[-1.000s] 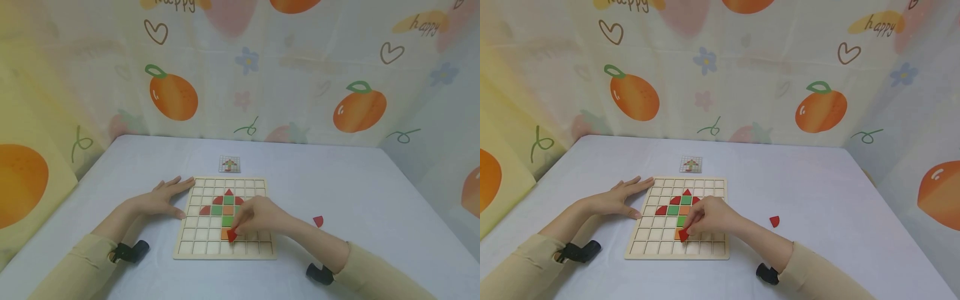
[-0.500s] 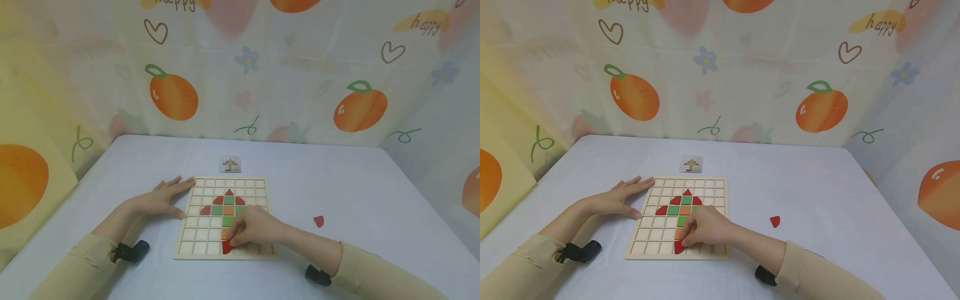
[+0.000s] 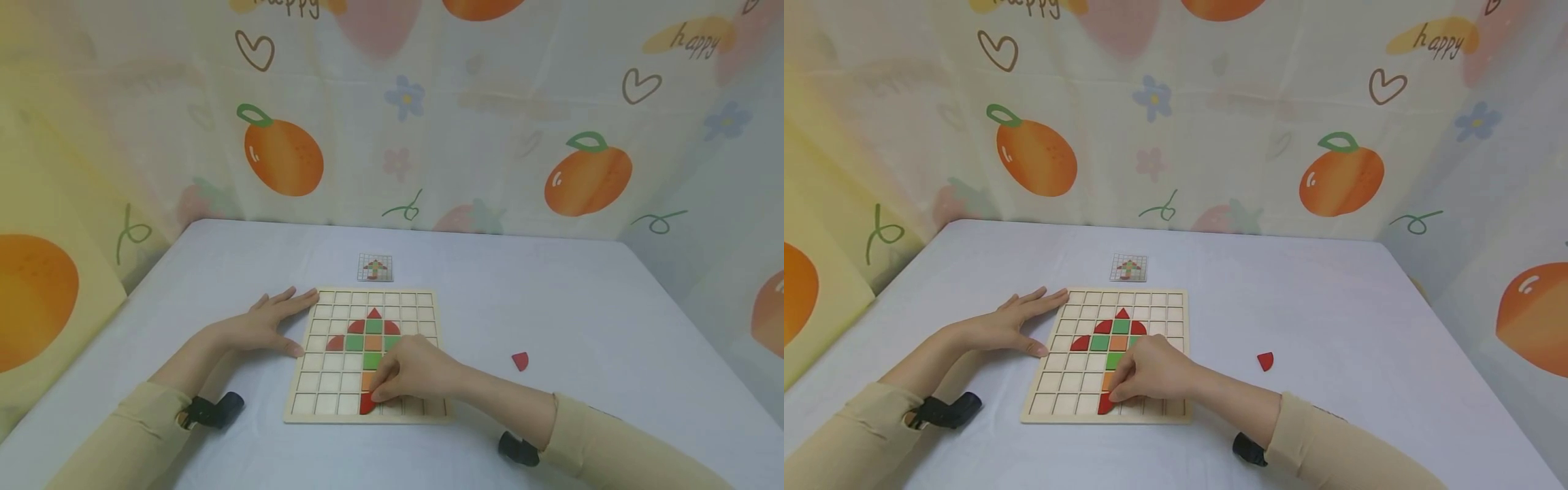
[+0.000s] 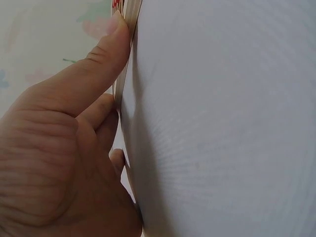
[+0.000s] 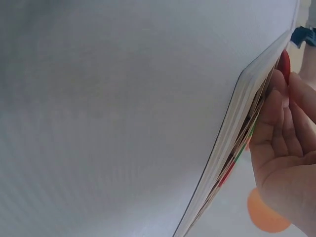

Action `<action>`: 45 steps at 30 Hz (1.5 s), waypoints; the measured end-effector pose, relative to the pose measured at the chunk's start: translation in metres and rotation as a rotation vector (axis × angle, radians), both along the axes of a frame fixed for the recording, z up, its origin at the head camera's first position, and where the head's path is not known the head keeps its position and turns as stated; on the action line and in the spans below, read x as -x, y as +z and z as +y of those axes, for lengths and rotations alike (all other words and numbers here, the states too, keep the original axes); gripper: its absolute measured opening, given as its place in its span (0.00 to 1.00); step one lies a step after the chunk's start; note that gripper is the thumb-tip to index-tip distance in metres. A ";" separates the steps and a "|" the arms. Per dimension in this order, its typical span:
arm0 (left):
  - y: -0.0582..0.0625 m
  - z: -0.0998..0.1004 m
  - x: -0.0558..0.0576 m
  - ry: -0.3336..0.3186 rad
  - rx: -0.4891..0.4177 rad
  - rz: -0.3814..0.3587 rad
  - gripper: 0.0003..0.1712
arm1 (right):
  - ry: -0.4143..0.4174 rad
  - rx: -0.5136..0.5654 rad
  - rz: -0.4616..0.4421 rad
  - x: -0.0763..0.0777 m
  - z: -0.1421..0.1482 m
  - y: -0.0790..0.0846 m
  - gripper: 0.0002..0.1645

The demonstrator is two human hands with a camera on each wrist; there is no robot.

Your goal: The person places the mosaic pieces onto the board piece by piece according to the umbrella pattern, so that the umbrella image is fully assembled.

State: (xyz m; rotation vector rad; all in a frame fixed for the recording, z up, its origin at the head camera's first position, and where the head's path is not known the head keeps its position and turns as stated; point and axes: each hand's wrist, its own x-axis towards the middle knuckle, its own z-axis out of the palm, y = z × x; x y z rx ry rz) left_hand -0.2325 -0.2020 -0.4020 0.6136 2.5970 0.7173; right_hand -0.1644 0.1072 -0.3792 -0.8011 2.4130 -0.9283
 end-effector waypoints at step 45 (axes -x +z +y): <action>-0.003 -0.001 0.002 0.011 -0.007 -0.008 0.61 | -0.157 -0.165 -0.040 0.043 0.177 0.015 0.12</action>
